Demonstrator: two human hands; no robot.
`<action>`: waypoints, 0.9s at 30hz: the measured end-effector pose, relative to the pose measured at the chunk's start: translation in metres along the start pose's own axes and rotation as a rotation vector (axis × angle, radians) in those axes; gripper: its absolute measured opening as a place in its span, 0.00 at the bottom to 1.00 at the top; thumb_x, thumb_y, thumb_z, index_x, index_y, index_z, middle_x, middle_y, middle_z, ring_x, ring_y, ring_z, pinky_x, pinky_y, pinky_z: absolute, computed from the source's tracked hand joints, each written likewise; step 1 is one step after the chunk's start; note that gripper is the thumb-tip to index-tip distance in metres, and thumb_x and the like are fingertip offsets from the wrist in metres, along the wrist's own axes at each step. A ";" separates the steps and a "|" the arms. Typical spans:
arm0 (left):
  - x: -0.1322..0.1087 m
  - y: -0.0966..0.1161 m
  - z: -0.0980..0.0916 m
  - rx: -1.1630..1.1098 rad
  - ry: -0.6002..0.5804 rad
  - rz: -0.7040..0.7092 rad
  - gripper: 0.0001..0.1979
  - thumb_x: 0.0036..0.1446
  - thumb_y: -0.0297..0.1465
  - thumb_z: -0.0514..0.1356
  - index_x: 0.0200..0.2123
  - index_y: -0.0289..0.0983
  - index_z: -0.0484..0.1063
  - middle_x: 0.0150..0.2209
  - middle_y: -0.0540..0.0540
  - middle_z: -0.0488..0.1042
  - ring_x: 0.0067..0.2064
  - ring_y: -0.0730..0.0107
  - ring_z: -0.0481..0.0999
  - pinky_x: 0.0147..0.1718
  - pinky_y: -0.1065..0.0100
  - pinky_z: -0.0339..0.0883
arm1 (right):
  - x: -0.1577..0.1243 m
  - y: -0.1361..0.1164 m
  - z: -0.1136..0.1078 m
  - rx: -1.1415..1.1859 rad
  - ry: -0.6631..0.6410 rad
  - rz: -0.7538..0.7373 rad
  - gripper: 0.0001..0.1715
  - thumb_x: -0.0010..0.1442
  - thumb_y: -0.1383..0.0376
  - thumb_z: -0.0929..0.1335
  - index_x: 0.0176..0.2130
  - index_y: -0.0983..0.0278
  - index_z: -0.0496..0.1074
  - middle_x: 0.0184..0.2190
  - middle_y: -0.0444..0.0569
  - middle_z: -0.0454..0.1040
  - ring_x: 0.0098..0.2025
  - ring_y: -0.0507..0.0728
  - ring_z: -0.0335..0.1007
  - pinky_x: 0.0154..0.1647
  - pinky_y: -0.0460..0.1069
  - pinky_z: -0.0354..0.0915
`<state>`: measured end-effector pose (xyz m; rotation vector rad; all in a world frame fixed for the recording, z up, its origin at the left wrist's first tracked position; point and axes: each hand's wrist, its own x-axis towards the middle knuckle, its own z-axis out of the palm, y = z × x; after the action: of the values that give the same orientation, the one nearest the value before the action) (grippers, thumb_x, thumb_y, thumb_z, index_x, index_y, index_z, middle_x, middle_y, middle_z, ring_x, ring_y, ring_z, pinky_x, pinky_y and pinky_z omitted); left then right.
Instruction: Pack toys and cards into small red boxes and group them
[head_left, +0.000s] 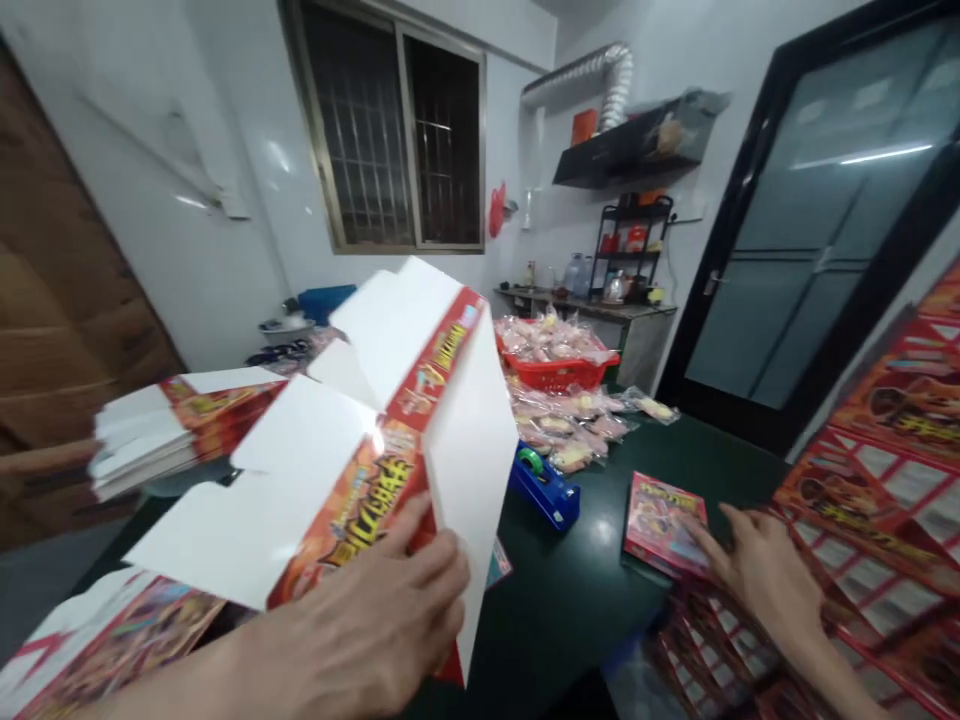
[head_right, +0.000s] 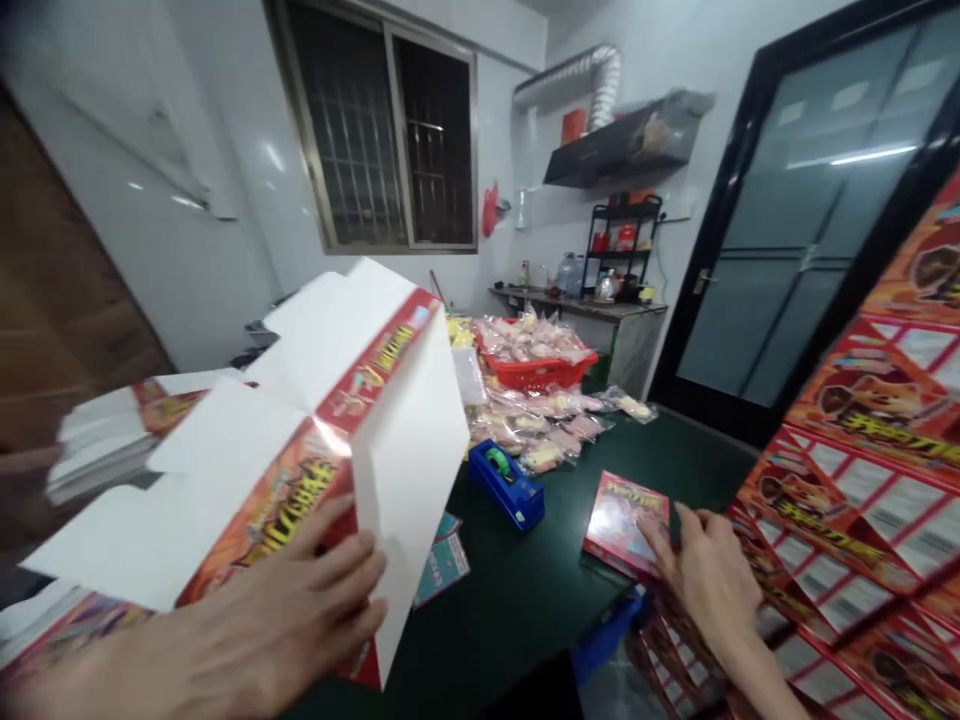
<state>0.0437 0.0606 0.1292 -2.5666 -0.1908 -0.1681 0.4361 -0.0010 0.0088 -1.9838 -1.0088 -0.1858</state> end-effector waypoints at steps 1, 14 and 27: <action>0.002 0.007 -0.003 0.019 -0.035 0.040 0.04 0.55 0.32 0.57 0.34 0.41 0.71 0.39 0.46 0.72 0.43 0.60 0.64 0.57 0.48 0.40 | -0.003 -0.024 -0.007 0.041 0.059 -0.164 0.28 0.48 0.45 0.65 0.36 0.66 0.72 0.36 0.59 0.70 0.35 0.65 0.69 0.39 0.62 0.64; 0.029 0.043 -0.046 -0.046 -0.039 0.085 0.05 0.53 0.29 0.58 0.34 0.37 0.73 0.35 0.44 0.68 0.39 0.59 0.63 0.48 0.49 0.52 | -0.071 -0.180 0.025 0.878 -0.459 -0.183 0.16 0.58 0.54 0.64 0.39 0.64 0.64 0.30 0.48 0.71 0.32 0.55 0.70 0.33 0.49 0.67; 0.060 0.066 -0.071 0.067 0.031 0.162 0.10 0.54 0.29 0.56 0.25 0.41 0.75 0.36 0.42 0.71 0.43 0.57 0.66 0.50 0.51 0.52 | -0.052 -0.216 -0.043 1.235 -1.235 0.191 0.18 0.52 0.54 0.68 0.35 0.66 0.73 0.29 0.53 0.78 0.32 0.59 0.75 0.33 0.51 0.70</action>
<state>0.1079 -0.0271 0.1637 -2.4978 0.0231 -0.1386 0.2579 -0.0027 0.1483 -0.8384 -1.1380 1.5501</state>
